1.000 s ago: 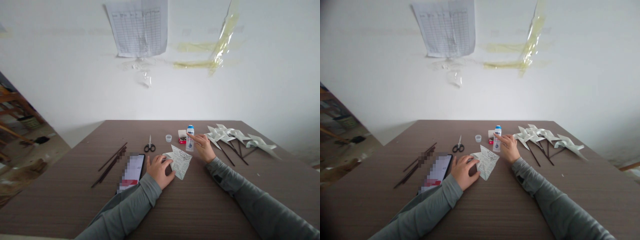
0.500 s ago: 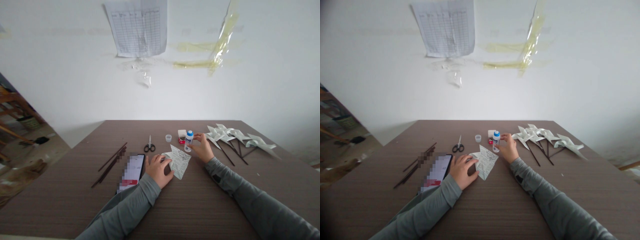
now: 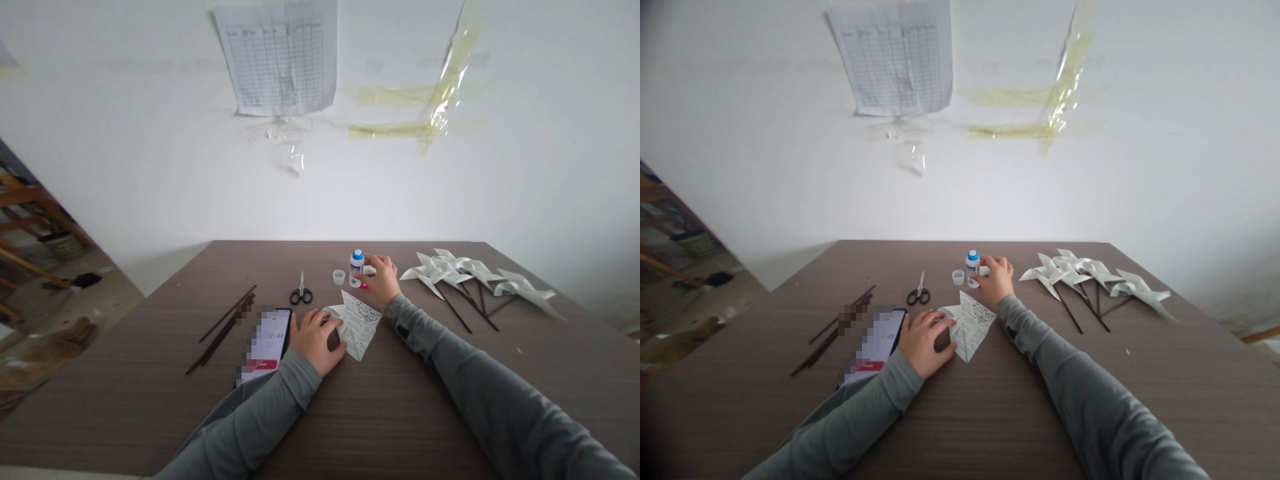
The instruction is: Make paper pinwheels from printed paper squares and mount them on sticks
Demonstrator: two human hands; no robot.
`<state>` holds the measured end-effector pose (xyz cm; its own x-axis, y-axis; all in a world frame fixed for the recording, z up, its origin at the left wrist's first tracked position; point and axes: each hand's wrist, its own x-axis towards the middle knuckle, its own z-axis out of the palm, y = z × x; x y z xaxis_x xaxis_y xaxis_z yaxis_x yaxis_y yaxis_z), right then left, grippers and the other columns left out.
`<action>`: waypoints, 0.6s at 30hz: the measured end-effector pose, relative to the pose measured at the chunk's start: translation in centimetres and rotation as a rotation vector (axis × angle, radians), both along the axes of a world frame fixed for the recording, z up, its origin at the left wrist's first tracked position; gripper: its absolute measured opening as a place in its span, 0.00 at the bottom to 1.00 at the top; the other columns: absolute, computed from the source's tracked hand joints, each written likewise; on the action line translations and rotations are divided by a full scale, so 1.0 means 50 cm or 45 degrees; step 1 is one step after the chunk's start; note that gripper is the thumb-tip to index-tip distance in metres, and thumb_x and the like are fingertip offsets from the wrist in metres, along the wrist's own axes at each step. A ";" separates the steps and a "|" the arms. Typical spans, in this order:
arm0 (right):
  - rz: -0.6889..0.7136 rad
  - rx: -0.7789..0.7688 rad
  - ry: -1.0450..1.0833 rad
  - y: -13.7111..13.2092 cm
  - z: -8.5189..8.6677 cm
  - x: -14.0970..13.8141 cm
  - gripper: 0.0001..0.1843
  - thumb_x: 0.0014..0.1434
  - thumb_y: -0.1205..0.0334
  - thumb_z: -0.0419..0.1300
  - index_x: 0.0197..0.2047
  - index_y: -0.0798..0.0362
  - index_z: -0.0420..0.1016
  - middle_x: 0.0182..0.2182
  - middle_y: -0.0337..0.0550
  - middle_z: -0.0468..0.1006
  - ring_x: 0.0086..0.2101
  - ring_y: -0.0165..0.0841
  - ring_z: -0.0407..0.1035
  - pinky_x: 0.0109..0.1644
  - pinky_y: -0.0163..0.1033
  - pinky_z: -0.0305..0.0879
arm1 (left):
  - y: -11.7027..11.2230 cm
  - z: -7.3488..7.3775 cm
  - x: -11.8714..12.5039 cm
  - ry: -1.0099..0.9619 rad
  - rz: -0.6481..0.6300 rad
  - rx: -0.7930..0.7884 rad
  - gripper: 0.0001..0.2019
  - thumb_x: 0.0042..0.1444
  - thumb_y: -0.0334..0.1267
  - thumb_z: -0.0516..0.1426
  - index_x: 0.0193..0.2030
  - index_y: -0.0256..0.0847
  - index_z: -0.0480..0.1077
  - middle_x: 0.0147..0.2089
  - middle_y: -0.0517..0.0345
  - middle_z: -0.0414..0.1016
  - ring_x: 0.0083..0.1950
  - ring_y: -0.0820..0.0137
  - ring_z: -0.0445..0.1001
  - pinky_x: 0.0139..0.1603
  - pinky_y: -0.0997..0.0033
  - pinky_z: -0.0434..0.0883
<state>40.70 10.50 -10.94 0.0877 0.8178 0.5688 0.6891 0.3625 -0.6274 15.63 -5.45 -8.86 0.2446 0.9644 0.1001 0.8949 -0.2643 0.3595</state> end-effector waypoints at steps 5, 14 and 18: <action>-0.026 -0.018 -0.059 0.026 -0.010 -0.011 0.19 0.66 0.51 0.81 0.58 0.40 0.92 0.51 0.51 0.96 0.62 0.61 0.81 0.77 0.77 0.74 | 0.000 0.003 -0.003 0.003 0.024 0.003 0.23 0.68 0.44 0.79 0.69 0.61 0.95 0.80 0.46 0.91 0.88 0.30 0.80 0.95 0.05 0.65; -0.108 -0.079 -0.189 -0.004 -0.015 0.000 0.29 0.65 0.55 0.84 0.68 0.42 0.89 0.61 0.57 0.97 0.68 0.65 0.80 0.79 0.78 0.71 | 0.001 0.003 -0.001 0.016 0.004 -0.013 0.24 0.70 0.43 0.77 0.72 0.58 0.94 0.81 0.42 0.90 0.90 0.28 0.79 0.95 0.01 0.62; -0.074 0.028 -0.204 -0.067 -0.023 0.028 0.24 0.67 0.54 0.81 0.65 0.46 0.90 0.63 0.60 0.95 0.65 0.65 0.83 0.74 0.72 0.79 | 0.004 -0.007 -0.002 0.002 -0.010 0.009 0.24 0.69 0.42 0.78 0.71 0.57 0.95 0.80 0.41 0.91 0.88 0.28 0.80 0.94 0.01 0.63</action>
